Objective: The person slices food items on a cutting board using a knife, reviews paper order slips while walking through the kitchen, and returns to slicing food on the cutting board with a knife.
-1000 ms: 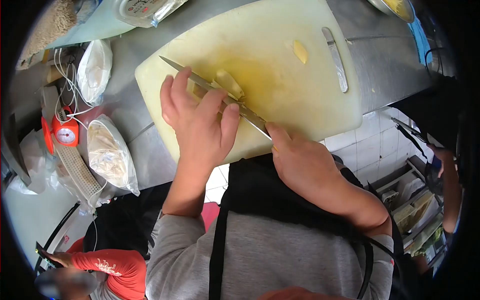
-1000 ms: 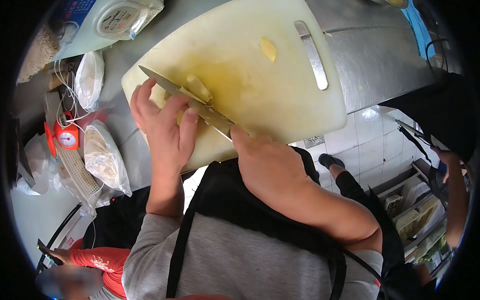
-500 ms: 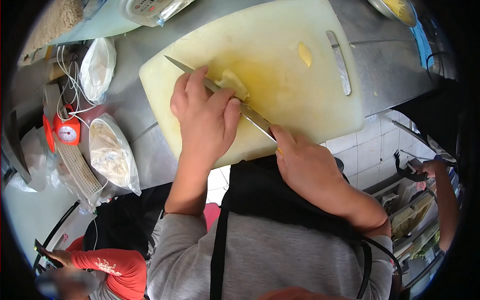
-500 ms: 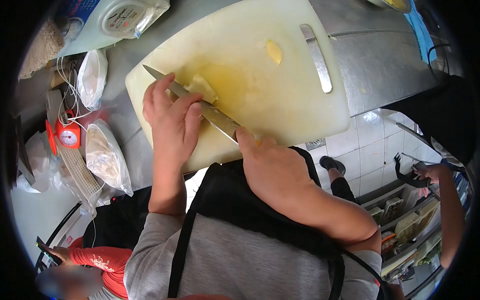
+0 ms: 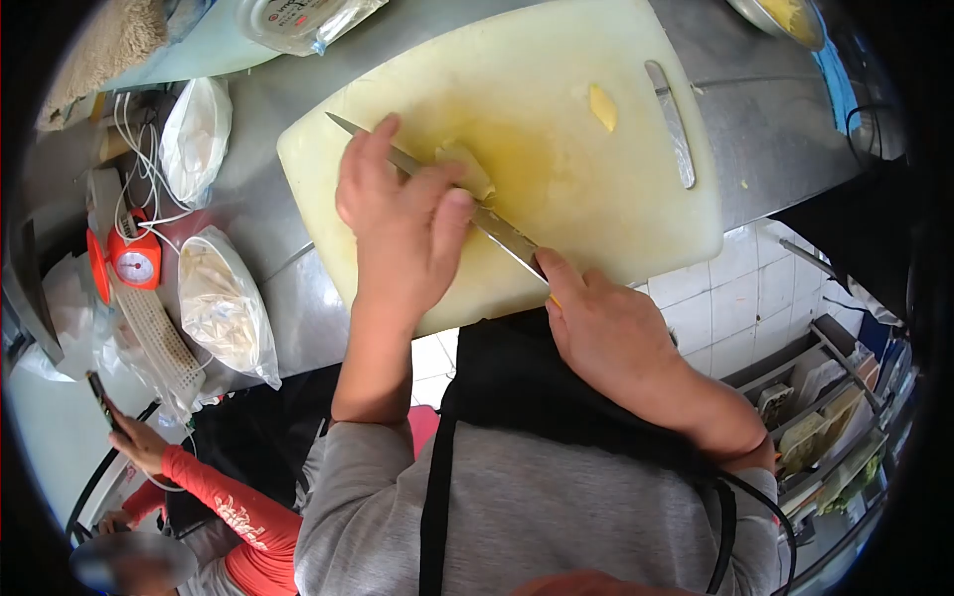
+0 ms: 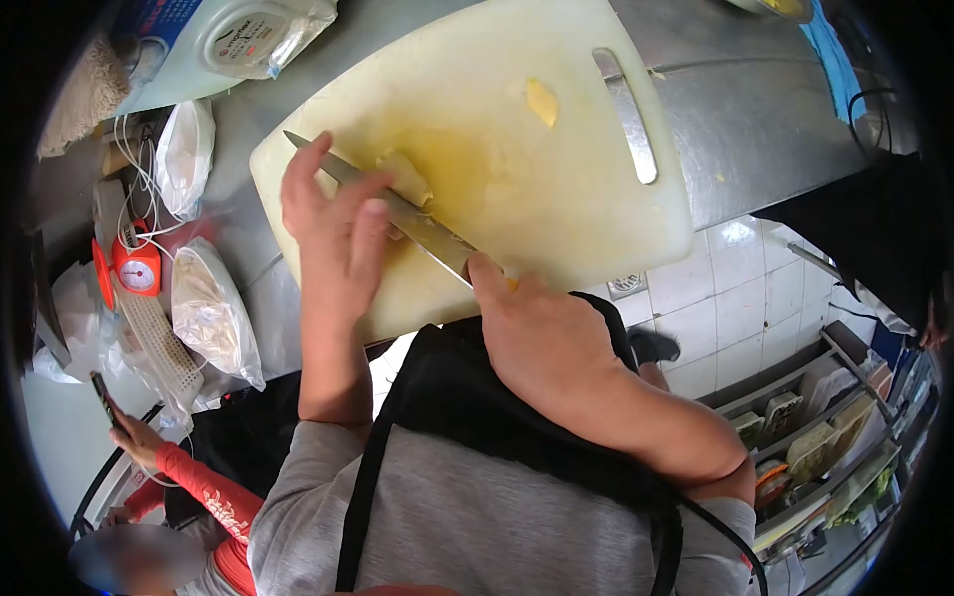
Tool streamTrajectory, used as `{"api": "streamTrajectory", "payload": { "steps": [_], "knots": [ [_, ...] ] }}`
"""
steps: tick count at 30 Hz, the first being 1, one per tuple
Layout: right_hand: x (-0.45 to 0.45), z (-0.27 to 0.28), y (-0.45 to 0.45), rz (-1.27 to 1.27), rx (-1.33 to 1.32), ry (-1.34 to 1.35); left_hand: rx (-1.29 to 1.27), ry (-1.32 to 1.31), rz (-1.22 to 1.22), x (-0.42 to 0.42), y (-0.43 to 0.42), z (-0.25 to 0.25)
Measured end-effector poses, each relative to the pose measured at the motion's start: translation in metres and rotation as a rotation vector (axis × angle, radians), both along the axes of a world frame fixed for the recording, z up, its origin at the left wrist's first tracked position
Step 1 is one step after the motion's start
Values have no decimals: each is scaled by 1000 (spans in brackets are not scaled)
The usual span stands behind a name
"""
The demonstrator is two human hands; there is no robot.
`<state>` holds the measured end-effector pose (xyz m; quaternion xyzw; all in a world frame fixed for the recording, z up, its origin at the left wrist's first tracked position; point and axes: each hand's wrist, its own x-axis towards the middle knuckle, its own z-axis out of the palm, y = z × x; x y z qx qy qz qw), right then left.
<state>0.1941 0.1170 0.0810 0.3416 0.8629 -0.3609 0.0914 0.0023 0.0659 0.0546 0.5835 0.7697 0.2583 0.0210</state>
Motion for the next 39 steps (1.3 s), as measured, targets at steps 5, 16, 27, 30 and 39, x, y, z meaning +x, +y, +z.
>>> {"api": "streamTrajectory", "payload": {
  "steps": [5, 16, 27, 30, 39],
  "knots": [
    [5, 4, -5, -35, 28, 75, 307, -365, 217, -4, -23, -22],
    [2, 9, -5, 9, 54, 24, 291, -384, 233, 13, -35, -53],
    [-1, 13, -7, 12, -32, -100, 299, -385, 235, 15, -35, -54],
    [1, 10, -5, 27, 28, -27, 307, -368, 228, 16, -34, -56],
    [0, 10, -4, 30, 19, -31, 307, -381, 231, 15, -35, -57]
  ]
}}
